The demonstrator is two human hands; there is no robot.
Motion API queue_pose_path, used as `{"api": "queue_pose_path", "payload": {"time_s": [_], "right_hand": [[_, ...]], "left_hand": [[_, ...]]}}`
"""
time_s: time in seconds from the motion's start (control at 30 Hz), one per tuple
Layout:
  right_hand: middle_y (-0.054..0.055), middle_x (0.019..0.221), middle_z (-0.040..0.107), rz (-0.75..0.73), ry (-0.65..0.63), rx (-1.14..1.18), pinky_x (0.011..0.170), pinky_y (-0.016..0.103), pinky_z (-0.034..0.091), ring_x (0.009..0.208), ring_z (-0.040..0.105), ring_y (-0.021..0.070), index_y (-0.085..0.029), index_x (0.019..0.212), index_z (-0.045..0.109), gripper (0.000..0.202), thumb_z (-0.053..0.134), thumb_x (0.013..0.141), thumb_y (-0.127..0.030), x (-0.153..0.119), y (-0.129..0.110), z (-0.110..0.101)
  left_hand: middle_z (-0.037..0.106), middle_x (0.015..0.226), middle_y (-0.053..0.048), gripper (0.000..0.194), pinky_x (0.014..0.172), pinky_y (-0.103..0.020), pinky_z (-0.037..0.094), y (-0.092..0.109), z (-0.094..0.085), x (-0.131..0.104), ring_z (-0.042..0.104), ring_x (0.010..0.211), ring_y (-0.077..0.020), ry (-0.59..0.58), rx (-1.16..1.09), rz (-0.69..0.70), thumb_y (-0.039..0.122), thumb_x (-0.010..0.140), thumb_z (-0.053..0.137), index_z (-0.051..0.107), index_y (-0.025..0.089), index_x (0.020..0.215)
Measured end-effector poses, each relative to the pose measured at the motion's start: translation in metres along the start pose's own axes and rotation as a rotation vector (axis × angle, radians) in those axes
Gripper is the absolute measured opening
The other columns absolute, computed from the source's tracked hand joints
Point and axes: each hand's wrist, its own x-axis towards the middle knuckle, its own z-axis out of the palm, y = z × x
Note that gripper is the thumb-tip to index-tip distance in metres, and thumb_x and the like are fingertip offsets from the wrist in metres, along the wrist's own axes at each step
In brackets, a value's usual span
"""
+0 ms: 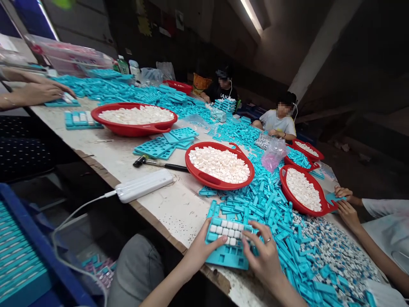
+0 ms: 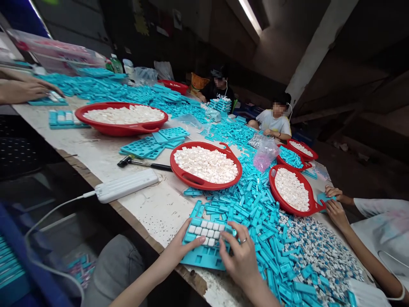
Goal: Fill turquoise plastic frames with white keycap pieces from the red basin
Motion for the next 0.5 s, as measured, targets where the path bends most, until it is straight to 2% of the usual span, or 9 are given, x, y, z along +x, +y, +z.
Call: {"api": "queue_pose_path", "payload": {"time_s": [0.07, 0.13, 0.2, 0.27, 0.33, 0.4, 0.5], "right_hand": [[0.010, 0.114, 0.065, -0.016, 0.010, 0.026, 0.078, 0.037, 0.057, 0.101, 0.064, 0.0241, -0.024, 0.109, 0.068, 0.018, 0.057, 0.096, -0.019, 0.029, 0.008, -0.003], [0.009, 0.108, 0.066, -0.001, -0.028, 0.033, 0.084, 0.037, 0.055, 0.099, 0.064, 0.0230, -0.023, 0.107, 0.068, 0.017, 0.055, 0.097, -0.020, 0.070, 0.018, 0.006], [0.008, 0.106, 0.068, 0.057, -0.174, 0.021, 0.090, 0.036, 0.052, 0.103, 0.063, 0.0223, -0.021, 0.109, 0.067, 0.020, 0.051, 0.098, -0.018, 0.116, 0.029, 0.026], [0.008, 0.118, 0.067, 0.136, -0.412, -0.046, 0.096, 0.033, 0.048, 0.111, 0.061, 0.0208, -0.020, 0.118, 0.065, 0.028, 0.048, 0.097, -0.012, 0.161, 0.042, 0.054], [0.008, 0.120, 0.068, 0.142, -0.495, -0.050, 0.097, 0.029, 0.046, 0.113, 0.061, 0.0202, -0.020, 0.116, 0.067, 0.031, 0.053, 0.092, -0.006, 0.196, 0.054, 0.081], [0.009, 0.114, 0.071, 0.161, -0.548, -0.054, 0.091, 0.027, 0.046, 0.106, 0.064, 0.0208, -0.018, 0.108, 0.071, 0.026, 0.057, 0.089, -0.006, 0.216, 0.065, 0.104], [0.011, 0.104, 0.074, 0.194, -0.578, -0.062, 0.084, 0.026, 0.046, 0.097, 0.067, 0.0216, -0.016, 0.100, 0.073, 0.021, 0.058, 0.089, -0.007, 0.224, 0.074, 0.121]], "left_hand": [[0.068, 0.133, -0.011, 0.072, 0.110, -0.047, 0.045, 0.002, -0.001, -0.001, 0.058, 0.129, -0.0391, -0.040, -0.021, -0.010, 0.043, 0.066, 0.087, 0.060, 0.023, 0.129], [0.065, 0.138, -0.011, 0.072, 0.113, -0.046, 0.042, 0.004, -0.001, -0.002, 0.054, 0.133, -0.0384, -0.031, -0.034, -0.003, 0.042, 0.066, 0.087, 0.060, 0.023, 0.130], [0.061, 0.142, -0.011, 0.072, 0.116, -0.045, 0.039, 0.004, -0.001, -0.002, 0.049, 0.138, -0.0379, 0.009, -0.037, -0.008, 0.042, 0.065, 0.087, 0.061, 0.023, 0.129], [0.061, 0.143, -0.013, 0.073, 0.115, -0.044, 0.039, 0.001, 0.000, -0.001, 0.048, 0.138, -0.0381, 0.032, -0.055, -0.024, 0.044, 0.063, 0.088, 0.061, 0.022, 0.128], [0.063, 0.140, -0.014, 0.076, 0.113, -0.045, 0.041, -0.003, 0.000, 0.000, 0.051, 0.136, -0.0382, 0.036, -0.085, -0.026, 0.046, 0.063, 0.088, 0.061, 0.020, 0.128], [0.065, 0.136, -0.015, 0.079, 0.112, -0.046, 0.043, -0.007, -0.002, 0.002, 0.054, 0.133, -0.0380, 0.048, -0.117, -0.026, 0.047, 0.061, 0.089, 0.060, 0.019, 0.129], [0.066, 0.135, -0.013, 0.083, 0.111, -0.048, 0.043, -0.010, -0.003, 0.003, 0.054, 0.133, -0.0378, 0.045, -0.141, -0.048, 0.047, 0.061, 0.089, 0.058, 0.022, 0.133]]}}
